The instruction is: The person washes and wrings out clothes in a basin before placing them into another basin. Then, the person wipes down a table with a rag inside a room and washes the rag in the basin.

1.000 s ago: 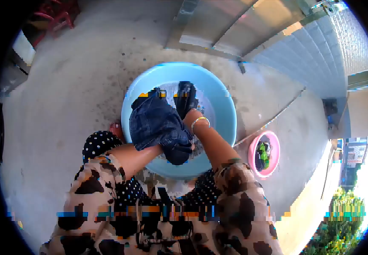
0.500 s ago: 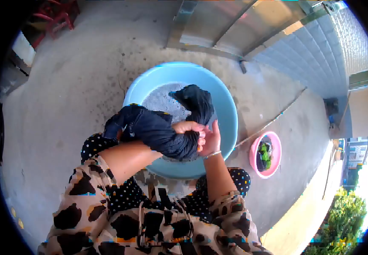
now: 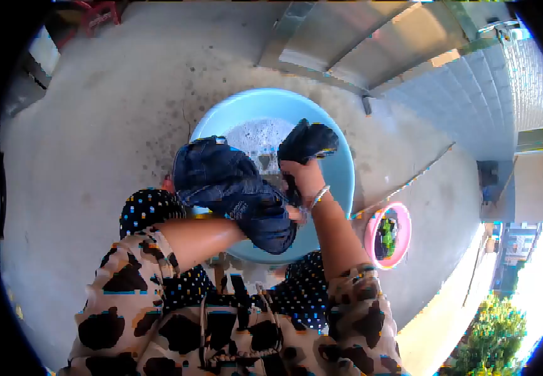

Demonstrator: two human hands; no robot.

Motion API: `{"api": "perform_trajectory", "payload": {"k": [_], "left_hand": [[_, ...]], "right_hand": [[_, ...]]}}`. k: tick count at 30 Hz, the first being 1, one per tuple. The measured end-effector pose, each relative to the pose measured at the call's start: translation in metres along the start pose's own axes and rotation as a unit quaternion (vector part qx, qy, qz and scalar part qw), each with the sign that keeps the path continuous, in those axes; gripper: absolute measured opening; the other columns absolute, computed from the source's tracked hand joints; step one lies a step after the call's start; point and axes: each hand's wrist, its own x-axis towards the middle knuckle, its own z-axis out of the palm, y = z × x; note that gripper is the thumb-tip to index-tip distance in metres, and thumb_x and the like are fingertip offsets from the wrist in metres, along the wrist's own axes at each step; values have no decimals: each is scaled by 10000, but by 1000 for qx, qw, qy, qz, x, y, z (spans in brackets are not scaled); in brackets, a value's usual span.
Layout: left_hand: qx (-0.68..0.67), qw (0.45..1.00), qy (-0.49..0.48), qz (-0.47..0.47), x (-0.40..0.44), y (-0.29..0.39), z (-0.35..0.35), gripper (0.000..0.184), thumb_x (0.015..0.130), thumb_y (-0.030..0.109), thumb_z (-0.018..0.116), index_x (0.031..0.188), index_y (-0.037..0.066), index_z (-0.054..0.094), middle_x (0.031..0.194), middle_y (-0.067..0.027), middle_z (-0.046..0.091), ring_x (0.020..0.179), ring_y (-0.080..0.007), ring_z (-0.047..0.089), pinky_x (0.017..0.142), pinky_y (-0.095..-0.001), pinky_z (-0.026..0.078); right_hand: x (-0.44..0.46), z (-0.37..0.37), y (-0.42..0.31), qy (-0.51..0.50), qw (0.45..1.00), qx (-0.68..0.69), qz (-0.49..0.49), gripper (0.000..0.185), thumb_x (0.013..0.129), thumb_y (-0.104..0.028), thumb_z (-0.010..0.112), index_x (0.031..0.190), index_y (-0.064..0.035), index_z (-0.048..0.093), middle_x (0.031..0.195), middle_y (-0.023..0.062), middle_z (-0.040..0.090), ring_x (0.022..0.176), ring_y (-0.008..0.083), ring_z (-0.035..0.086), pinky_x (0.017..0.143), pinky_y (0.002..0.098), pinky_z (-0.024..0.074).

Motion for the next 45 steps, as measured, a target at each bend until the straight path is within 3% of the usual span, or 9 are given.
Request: {"api": "perform_trajectory", "payload": {"k": [9,23,24,27,32,37,38,43,45], "left_hand": [[181,976,84,86,5,-14,-11,198,789,246,579,793,50,558,726,-62,550,659,-179,506,633,-301,405],[341,902,126,234,-10,15,-29,194,774,258,583,814,69,565,744,-82,551,671,-180,489,627,-306,388],[451,767,209,407,-7,12,-29,244,781,297,580,783,53,567,716,-85,548,642,-175,486,599,-305,389],[224,912,311,147,-18,32,-7,374,826,396,522,817,27,586,675,-110,554,607,-190,495,579,-327,405],[369,780,457,216,-7,19,-25,532,880,443,391,914,-63,553,801,-199,589,746,-289,535,728,-350,416],[202,840,420,277,-11,38,3,373,862,314,512,896,-54,558,739,-143,597,678,-232,590,626,-350,476],[-12,902,287,322,-6,34,4,266,856,226,539,889,-37,561,714,-85,594,604,-165,585,495,-311,485],[-53,940,170,290,-8,21,21,229,846,228,571,970,37,549,776,-62,572,585,-176,561,503,-335,494],[0,948,166,270,3,5,9,249,848,226,566,1021,50,538,819,-39,561,631,-161,547,516,-327,488]], "right_hand": [[31,-4,31,61,771,-629,-79,407,684,-178,583,993,69,485,890,282,571,881,411,552,781,441,446],[-31,0,-18,91,855,-506,-63,520,678,-273,611,1025,81,452,957,274,567,921,380,554,814,402,442],[-29,2,-10,68,853,-514,-68,514,681,-263,608,1031,80,454,957,269,566,927,375,553,813,406,441],[-31,21,0,-83,759,-636,-114,455,706,-188,568,1040,98,450,915,268,558,892,378,553,800,425,443],[-66,14,-3,-66,842,-454,-284,399,760,-166,560,1069,71,471,940,198,574,894,337,569,835,421,433],[-62,-24,16,-53,975,51,-210,542,829,-296,541,1237,11,358,948,85,575,893,225,566,801,321,443],[-58,-29,24,-6,962,209,-176,598,841,-379,532,1270,-11,338,983,68,564,914,192,550,784,285,442],[-38,-19,38,9,955,260,-143,832,747,-663,434,1302,-54,320,1274,121,408,1072,252,468,840,322,426],[-21,-13,41,-239,834,473,-154,862,690,-671,501,1314,-116,286,1302,128,376,1173,329,376,938,477,356]]}}
